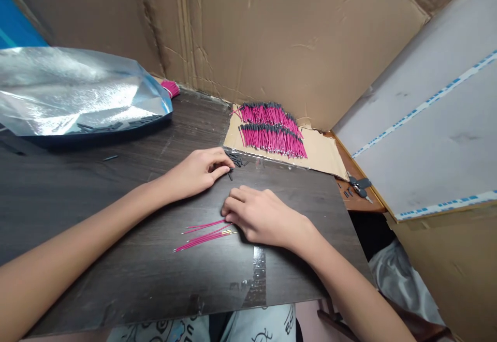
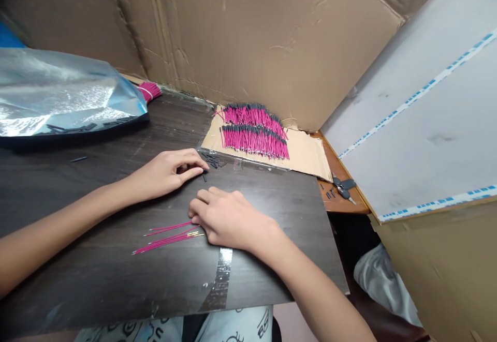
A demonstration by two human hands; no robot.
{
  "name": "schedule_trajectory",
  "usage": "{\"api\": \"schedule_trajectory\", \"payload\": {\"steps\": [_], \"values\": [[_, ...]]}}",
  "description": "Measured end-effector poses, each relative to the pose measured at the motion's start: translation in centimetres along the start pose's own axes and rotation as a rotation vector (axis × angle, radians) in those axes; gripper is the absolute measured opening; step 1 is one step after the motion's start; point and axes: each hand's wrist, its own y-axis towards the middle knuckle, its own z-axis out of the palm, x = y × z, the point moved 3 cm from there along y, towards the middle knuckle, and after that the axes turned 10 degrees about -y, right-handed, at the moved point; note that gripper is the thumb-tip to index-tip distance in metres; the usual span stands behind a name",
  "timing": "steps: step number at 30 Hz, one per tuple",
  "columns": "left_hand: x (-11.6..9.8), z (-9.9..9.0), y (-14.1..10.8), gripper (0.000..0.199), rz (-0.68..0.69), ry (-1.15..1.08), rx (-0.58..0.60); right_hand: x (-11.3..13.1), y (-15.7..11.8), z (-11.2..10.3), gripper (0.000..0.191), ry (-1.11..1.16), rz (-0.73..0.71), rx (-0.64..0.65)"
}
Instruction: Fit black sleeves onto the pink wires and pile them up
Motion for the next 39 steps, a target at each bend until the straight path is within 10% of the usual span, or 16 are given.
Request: {"api": "schedule_trajectory", "payload": {"steps": [4, 12, 19, 28, 39], "values": [[0.0, 0.0, 0.0, 0.029, -0.016, -0.008, -0.012, 0.3, -0.2, 0.0, 0.033, 0.028, -0.014, -0.030], [0.3, -0.1, -0.2, 0.026, -0.072, -0.075, -0.062, 0.9, 0.6, 1.0, 0.015, -0.039, 0.073, -0.032], [1.3, -0.9, 0.1, 0.027, -0.139, -0.185, -0.159, -1.2, 0.4, 1.2, 0.020, 0.363, 0.291, -0.071], [1.4, -0.7, 0.0, 0.028, -0.140, -0.191, -0.163, -1.6, -0.3, -0.6, 0.055, 0.181, 0.015, -0.064], [1.1, -0.6, 0.0, 0.028, -0.130, -0.157, -0.164, -1.8, 0.0, -0.1, 0.006, 0.040, 0.085, -0.050]]}}
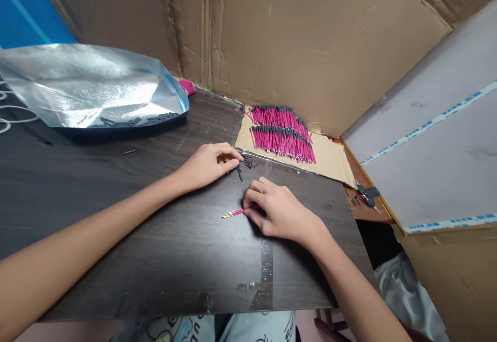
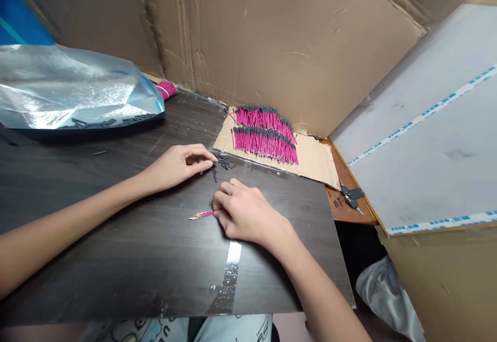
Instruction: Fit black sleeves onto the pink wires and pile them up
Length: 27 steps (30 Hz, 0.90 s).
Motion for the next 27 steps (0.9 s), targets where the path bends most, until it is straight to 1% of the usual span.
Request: {"api": "schedule_trajectory", "payload": {"steps": [2, 5, 7, 10, 13, 16, 20, 27], "values": [[0.0, 0.0, 0.0, 0.028, 0.003, 0.005, 0.010, 0.0, 0.0, 0.0, 0.005, 0.035, 0.012, 0.008], [0.1, -0.1, 0.1, 0.030, 0.002, -0.006, 0.044, -0.5, 0.0, 0.0, 0.008, 0.149, 0.033, -0.013], [0.0, -0.2, 0.2, 0.029, -0.001, -0.030, 0.114, -1.2, 0.0, 0.0, 0.010, 0.248, 0.047, -0.044], [-0.3, -0.2, 0.3, 0.027, -0.002, -0.077, 0.269, -2.6, 0.0, 0.1, 0.013, 0.379, 0.105, -0.108], [-0.4, -0.3, 0.3, 0.027, -0.016, -0.082, 0.362, -4.1, 0.0, 0.3, 0.014, 0.379, 0.211, -0.224], [-0.4, -0.4, 0.4, 0.030, -0.026, -0.065, 0.386, -4.9, 0.0, 0.6, 0.012, 0.315, 0.240, -0.292], [-0.7, -0.5, 0.4, 0.033, -0.039, -0.050, 0.395, -4.9, 0.2, 0.8, 0.013, 0.311, 0.197, -0.293], [-0.6, -0.5, 0.3, 0.035, -0.029, -0.042, 0.395, -4.6, 0.2, 0.8, 0.014, 0.291, 0.194, -0.284]]}}
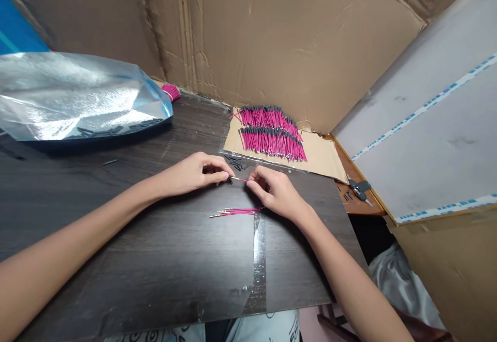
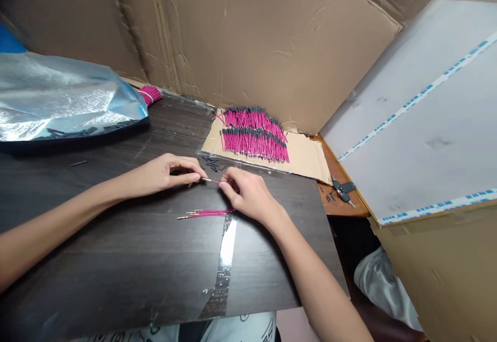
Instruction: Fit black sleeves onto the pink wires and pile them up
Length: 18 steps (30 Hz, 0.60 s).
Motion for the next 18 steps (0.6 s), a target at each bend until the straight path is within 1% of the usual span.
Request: {"api": "schedule_trajectory", "payload": {"steps": [4, 9, 12, 18], "values": [[0.29, -0.05, 0.09, 0.036, -0.013, -0.023, 0.005, -0.23, 0.00, 0.06, 0.012, 0.001, 0.009, -0.003], [0.16, -0.15, 0.10, 0.037, -0.016, -0.028, 0.010, -0.33, 0.06, 0.02, 0.013, 0.022, 0.002, -0.017], [0.07, -0.12, 0.05, 0.037, -0.015, -0.023, 0.007, -0.28, 0.05, 0.09, 0.013, 0.002, 0.003, -0.012], [0.25, -0.08, 0.03, 0.034, -0.014, -0.023, 0.005, -0.29, -0.09, 0.21, 0.009, -0.021, -0.012, -0.044]]}}
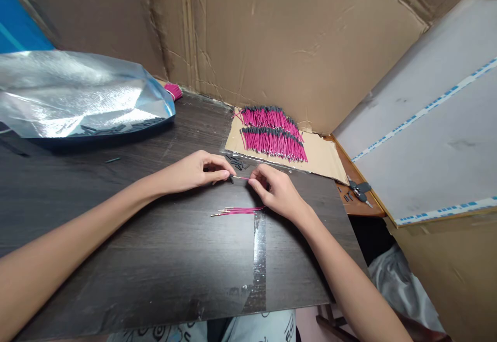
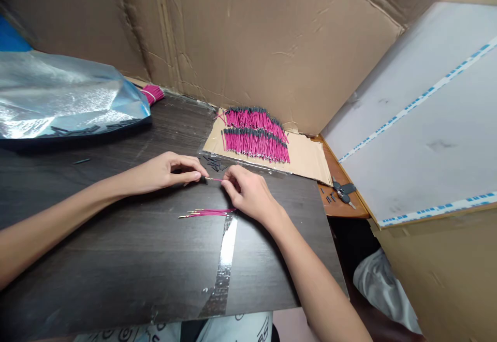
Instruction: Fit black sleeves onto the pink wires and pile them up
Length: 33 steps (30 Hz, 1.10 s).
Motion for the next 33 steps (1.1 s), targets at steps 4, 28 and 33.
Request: {"api": "schedule_trajectory", "payload": {"steps": [4, 28, 33], "values": [[0.12, 0.00, -0.03, 0.034, -0.011, 0.011, 0.015, -0.16, 0.05, 0.05, 0.009, -0.005, 0.005, -0.020], [-0.32, 0.28, 0.04, 0.033, -0.022, -0.027, -0.015, 0.44, 0.02, 0.39, 0.013, -0.033, 0.019, -0.007], [-0.10, 0.20, -0.01, 0.033, -0.035, -0.058, 0.000, 0.60, 0.01, 0.58, 0.015, -0.018, 0.002, 0.002]]}}
